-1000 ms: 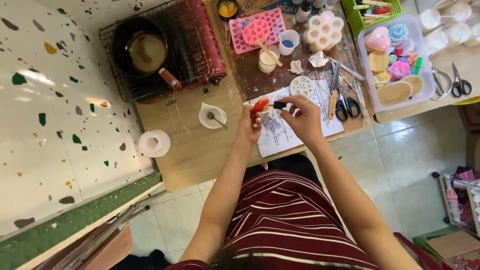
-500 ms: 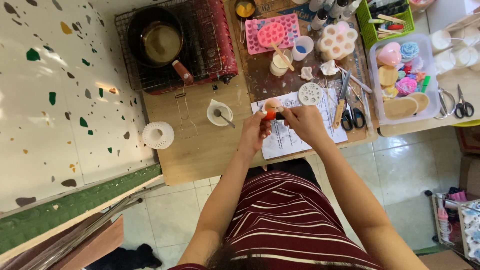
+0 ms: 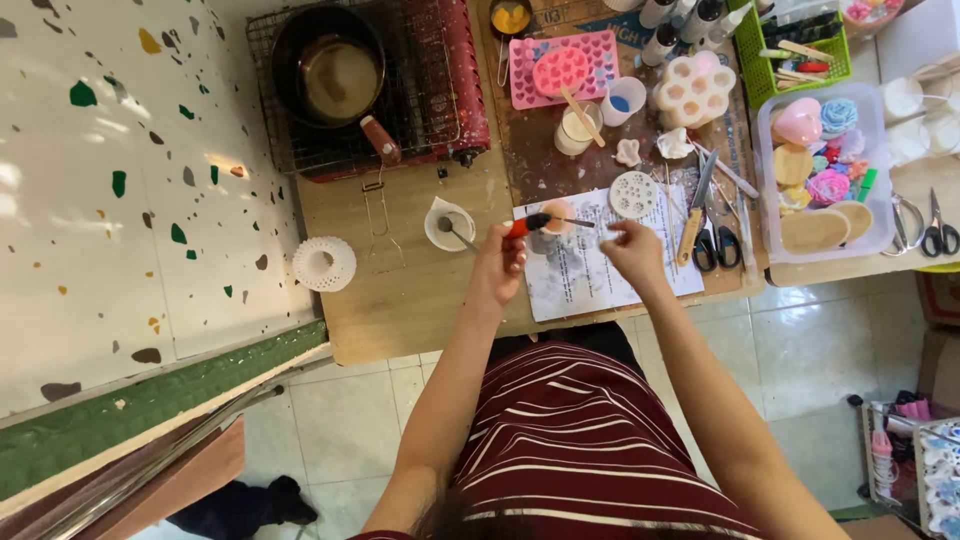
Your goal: Preparing materials and pouring wax/pigments into candle molds.
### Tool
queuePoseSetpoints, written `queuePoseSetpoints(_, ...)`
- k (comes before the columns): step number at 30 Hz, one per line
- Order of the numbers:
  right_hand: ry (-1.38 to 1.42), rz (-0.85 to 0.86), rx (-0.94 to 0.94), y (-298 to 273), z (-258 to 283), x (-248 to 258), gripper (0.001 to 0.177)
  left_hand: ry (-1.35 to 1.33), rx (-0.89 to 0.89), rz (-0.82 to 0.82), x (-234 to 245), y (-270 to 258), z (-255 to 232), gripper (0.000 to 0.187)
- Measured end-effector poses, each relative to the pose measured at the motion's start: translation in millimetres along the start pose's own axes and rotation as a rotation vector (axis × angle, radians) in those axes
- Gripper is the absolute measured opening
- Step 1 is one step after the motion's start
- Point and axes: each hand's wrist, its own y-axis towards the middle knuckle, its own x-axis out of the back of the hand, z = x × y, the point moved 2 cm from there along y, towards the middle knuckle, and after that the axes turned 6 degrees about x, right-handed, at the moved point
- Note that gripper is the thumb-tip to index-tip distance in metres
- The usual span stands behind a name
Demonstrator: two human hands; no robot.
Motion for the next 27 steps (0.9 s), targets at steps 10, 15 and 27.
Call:
queuePoseSetpoints(10,0.078,-0.088,0.483,8,88,-8,0.017,-0.240,0.054,0.068,38,7,5,0.030)
queuePoseSetpoints(15,-0.050,0.072,0.583,12,97,0,0.017,-0.257,0.053,0.087,37,5,9,0.032)
queuePoseSetpoints(27,-0.269,0.123,0.577,18,100,-1,0.014,-0.249,0.080,0.158,24,-5,6,0.032)
